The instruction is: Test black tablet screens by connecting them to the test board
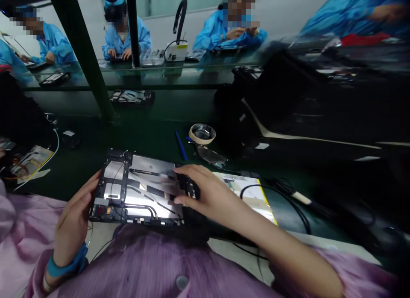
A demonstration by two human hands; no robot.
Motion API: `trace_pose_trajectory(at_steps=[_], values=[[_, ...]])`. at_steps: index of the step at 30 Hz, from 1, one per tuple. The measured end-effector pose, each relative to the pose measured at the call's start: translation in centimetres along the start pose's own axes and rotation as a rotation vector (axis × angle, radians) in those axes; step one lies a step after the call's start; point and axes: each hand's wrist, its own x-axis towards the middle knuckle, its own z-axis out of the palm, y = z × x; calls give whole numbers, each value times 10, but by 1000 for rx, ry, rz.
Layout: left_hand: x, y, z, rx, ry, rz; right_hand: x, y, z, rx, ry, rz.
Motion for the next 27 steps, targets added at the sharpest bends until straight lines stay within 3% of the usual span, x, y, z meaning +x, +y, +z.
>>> trace_pose_trajectory(at_steps=[5, 8, 14, 17, 19, 22, 25, 27], values=[[7, 9, 7, 395, -74, 445, 35, -12, 4, 198, -233, -43], [16, 14, 6, 539, -102, 603, 27, -12, 6, 238, -204, -103], [31, 23, 4, 936, -222, 876, 7, -13, 8, 275, -178, -17], [37, 24, 5, 994, -255, 973, 9, -10, 3, 325, -187, -33], [40, 23, 4, 998, -303, 1027, 9, -5, -2, 471, -189, 34], [39, 21, -2, 891, -381, 967, 4, 4, -12, 830, -144, 197], [32, 24, -11, 552, -379, 628, -11, 6, -26, 1094, 25, 237], [29, 31, -16, 300, -290, 358, -25, 2, -36, 1147, 173, 188]])
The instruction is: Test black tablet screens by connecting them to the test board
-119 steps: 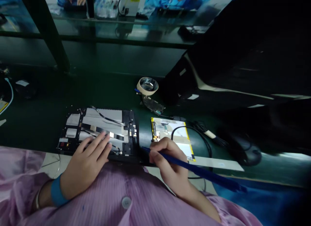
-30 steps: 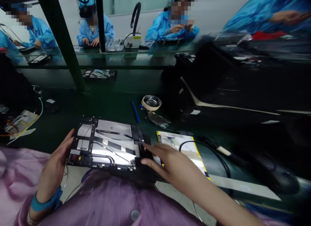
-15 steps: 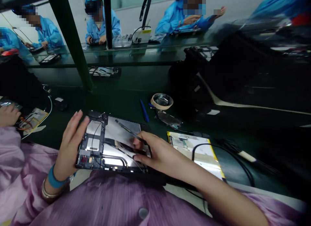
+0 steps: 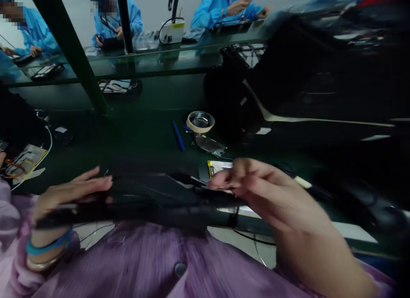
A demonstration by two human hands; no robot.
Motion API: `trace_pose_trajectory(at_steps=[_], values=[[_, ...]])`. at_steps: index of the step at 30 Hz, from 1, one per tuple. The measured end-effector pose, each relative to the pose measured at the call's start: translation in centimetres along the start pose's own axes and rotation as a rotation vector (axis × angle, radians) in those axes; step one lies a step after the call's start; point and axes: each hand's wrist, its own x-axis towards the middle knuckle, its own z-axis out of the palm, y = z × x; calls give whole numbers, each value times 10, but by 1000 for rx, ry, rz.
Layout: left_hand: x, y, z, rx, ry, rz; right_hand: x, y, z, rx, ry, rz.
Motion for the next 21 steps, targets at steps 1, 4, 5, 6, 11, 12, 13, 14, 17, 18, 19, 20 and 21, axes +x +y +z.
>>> trace_pose_trajectory(at_steps=[1, 4, 5, 6, 11, 12, 13, 14, 17, 18, 19, 20, 21], values=[[2, 3, -1, -101, 61, -109, -7, -4, 0, 1, 46, -47], [17, 5, 6, -331, 118, -480, -22, -8, 0, -97, 223, -79], [23, 2, 12, -396, 94, -607, -24, -6, 0, -152, 280, -36], [28, -2, 20, -437, 54, -701, -25, -1, -1, -208, 328, 23], [37, -36, 40, -296, -48, -778, -17, 33, -15, -449, 420, 273], [38, -41, 38, -146, -72, -731, -14, 38, -18, -463, 430, 285], [40, -44, 33, 47, -84, -653, -13, 42, -21, -455, 436, 294], [42, -44, 26, 267, -78, -539, -12, 45, -24, -427, 435, 300], [51, -22, 13, 784, -22, -85, -15, 45, -27, -308, 387, 299], [55, -8, 15, 840, -50, 50, -18, 43, -26, -284, 372, 288], [59, 8, 23, 834, -105, 158, -21, 42, -25, -272, 365, 275], [63, 24, 36, 786, -204, 244, -24, 41, -24, -272, 365, 261], [67, 40, 54, 724, -291, 328, -28, 40, -23, -286, 370, 244]])
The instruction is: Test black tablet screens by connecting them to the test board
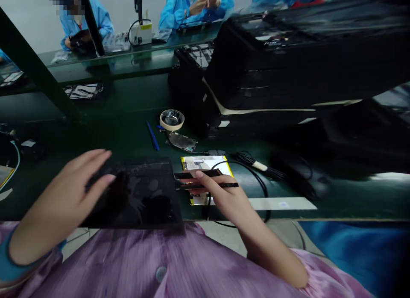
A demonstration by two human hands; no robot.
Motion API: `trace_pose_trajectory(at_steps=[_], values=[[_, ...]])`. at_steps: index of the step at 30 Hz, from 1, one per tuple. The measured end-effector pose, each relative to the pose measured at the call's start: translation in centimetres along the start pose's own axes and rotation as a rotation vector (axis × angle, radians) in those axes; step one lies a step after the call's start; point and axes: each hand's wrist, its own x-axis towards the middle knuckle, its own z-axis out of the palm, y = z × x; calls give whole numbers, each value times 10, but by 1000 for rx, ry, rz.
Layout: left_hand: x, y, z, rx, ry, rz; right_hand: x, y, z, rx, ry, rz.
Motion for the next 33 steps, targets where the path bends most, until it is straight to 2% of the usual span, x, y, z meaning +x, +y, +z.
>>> trace_pose_trajectory(at_steps=[3, 5, 7, 9, 12, 15, 17, 18, 22, 24, 29, 33], values=[[46, 60, 29, -79, -150, 253, -9, 3, -2, -66, 44, -80], [75, 86, 59, -121, -331, 373, -12, 7, -5, -89, 94, -145], [95, 98, 84, -126, -531, 468, -12, 11, -11, -98, 165, -197], [104, 99, 98, -100, -621, 512, -11, 13, -16, -130, 226, -238], [104, 99, 104, -131, -582, 474, -6, 14, -22, -133, 215, -254], [98, 109, 110, -405, -475, 336, 0, 14, -25, -55, 152, -237], [94, 118, 115, -558, -389, 253, 2, 13, -28, -51, 171, -246], [94, 122, 118, -562, -343, 242, 2, 13, -30, -65, 191, -257], [92, 118, 117, -247, -162, 399, 0, 16, -40, -212, 240, -306], [89, 108, 114, -115, -126, 470, 0, 20, -43, -358, 224, -375], [83, 93, 117, -40, -179, 511, 6, 38, -40, -738, 127, -667], [83, 95, 123, -45, -229, 502, 7, 46, -37, -867, 147, -705]])
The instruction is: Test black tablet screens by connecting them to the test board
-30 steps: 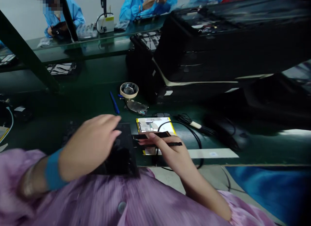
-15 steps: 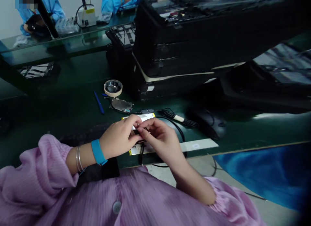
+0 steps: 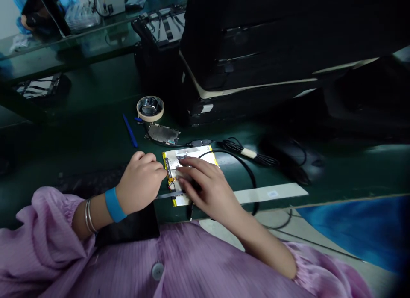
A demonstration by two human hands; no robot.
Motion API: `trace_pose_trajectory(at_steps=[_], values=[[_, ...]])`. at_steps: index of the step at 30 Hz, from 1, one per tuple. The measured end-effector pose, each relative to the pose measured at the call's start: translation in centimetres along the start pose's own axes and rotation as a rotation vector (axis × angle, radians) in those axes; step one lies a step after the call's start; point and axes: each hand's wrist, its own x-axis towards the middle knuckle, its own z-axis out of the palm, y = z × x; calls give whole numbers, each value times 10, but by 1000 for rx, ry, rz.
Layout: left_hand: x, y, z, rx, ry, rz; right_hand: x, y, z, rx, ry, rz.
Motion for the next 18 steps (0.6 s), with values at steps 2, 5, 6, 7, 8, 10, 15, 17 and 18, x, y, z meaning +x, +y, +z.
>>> trace_pose_trajectory(at_steps=[2, 5, 6, 7, 8, 10, 15, 17, 18], values=[[1, 0, 0, -6, 0, -7, 0, 0, 0, -7, -14, 2], [1, -1, -1, -18, 11, -9, 0, -1, -2, -16, -22, 0], [1, -1, -2, -20, 14, -11, 0, 0, -2, -15, -21, -1], [0, -1, -2, -22, 17, -11, 0, 0, -2, -13, -20, -2], [0, -1, -2, -22, 19, -10, 0, 0, -2, -11, -18, -2], [0, -1, -1, -14, 15, -1, 0, 0, -2, -8, -18, -1], [-1, 0, 1, -5, 24, 24, 0, -1, -2, -25, -14, -19], [-1, 0, 2, -14, 37, 33, 0, -1, -3, -36, -17, -24], [-1, 0, 2, -23, 38, 35, 0, -1, -3, -45, -22, -24]])
